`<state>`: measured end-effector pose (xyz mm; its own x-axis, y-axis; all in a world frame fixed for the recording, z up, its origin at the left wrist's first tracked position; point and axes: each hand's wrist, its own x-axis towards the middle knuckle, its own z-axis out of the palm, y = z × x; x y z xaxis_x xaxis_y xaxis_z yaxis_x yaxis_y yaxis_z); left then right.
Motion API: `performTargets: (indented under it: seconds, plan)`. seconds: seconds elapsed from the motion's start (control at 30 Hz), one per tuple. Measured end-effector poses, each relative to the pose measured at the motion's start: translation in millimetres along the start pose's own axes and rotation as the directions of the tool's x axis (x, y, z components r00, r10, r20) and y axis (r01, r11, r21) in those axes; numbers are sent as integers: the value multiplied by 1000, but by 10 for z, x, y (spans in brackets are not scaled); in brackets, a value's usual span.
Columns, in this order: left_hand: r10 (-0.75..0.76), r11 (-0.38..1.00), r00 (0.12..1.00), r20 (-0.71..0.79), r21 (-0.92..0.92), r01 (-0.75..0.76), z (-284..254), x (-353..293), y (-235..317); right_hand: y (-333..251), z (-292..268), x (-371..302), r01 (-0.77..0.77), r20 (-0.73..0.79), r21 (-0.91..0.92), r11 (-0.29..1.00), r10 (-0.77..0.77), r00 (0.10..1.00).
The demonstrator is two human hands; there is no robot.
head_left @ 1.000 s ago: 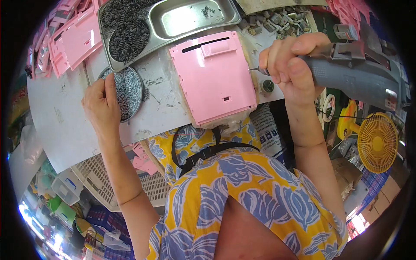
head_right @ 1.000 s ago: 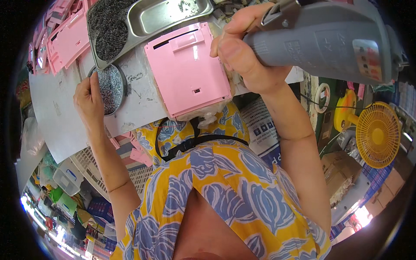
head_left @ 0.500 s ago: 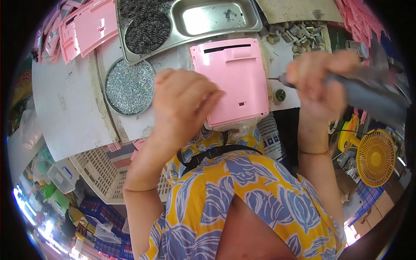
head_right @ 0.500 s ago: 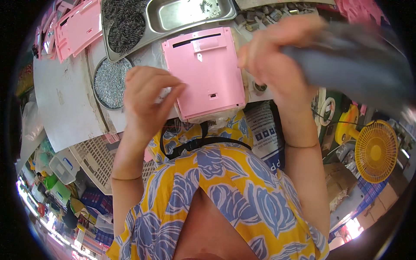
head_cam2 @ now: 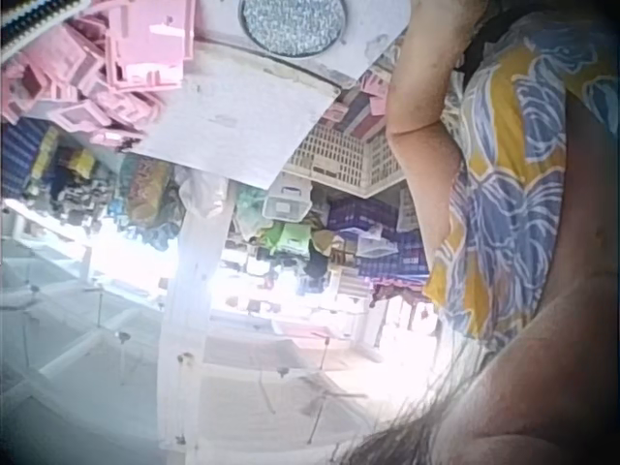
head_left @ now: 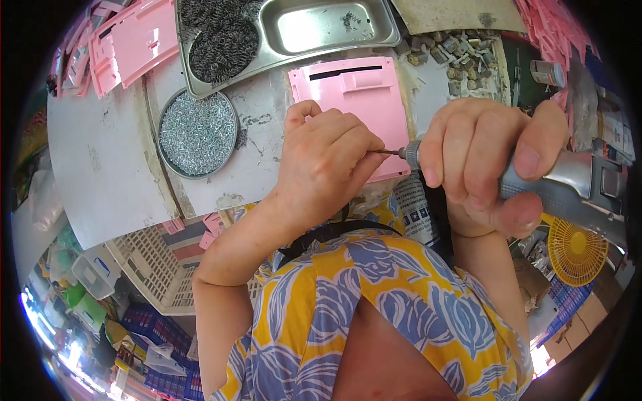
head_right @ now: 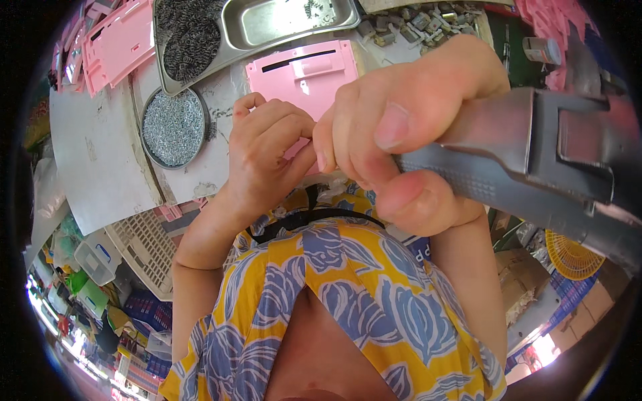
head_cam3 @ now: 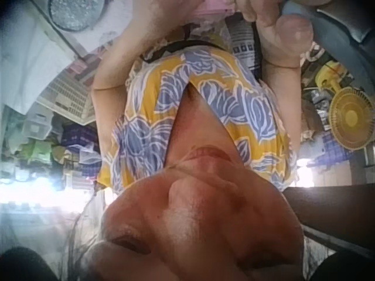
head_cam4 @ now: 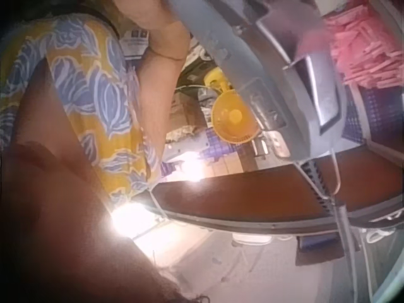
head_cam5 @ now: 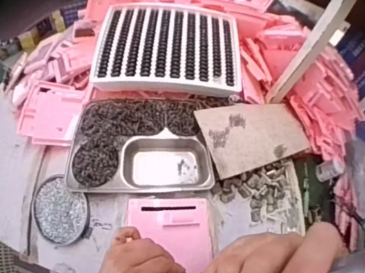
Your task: Soldering wires to a circuit board and using an electric screwdriver to assemble a pink plastic toy component.
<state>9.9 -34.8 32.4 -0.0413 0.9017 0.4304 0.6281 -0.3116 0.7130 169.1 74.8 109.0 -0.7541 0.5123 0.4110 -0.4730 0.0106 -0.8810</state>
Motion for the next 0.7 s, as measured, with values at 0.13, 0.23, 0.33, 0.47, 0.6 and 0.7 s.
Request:
performTargets:
  seconds: [0.13, 0.23, 0.33, 0.47, 0.6, 0.7]
  plan:
    - [7, 1000, 1000, -17, 30, -7, 5, -18, -14, 28, -52, 6, 11, 53, 9, 1000, -11, 999]
    - [27, 999, 1000, -2, 43, -27, -2, 21, -6, -1, -45, 15, 15, 31, -22, 1000, -15, 999]
    - [44, 996, 999, 16, 75, -45, -7, 22, -13, 37, 2, -2, 8, -14, -34, 999, -8, 1000]
    - [95, 995, 994, -55, 48, -92, 9, 43, -94, 50, -68, 47, 20, -32, -89, 996, -23, 999]
    - [-57, 998, 998, -32, 13, 57, 62, 48, -240, 287, -545, 182, 143, -105, -120, 982, -156, 982]
    - [15, 994, 1000, 27, 111, -18, 72, 32, -289, 614, -718, 333, 237, -89, -156, 959, -253, 963]
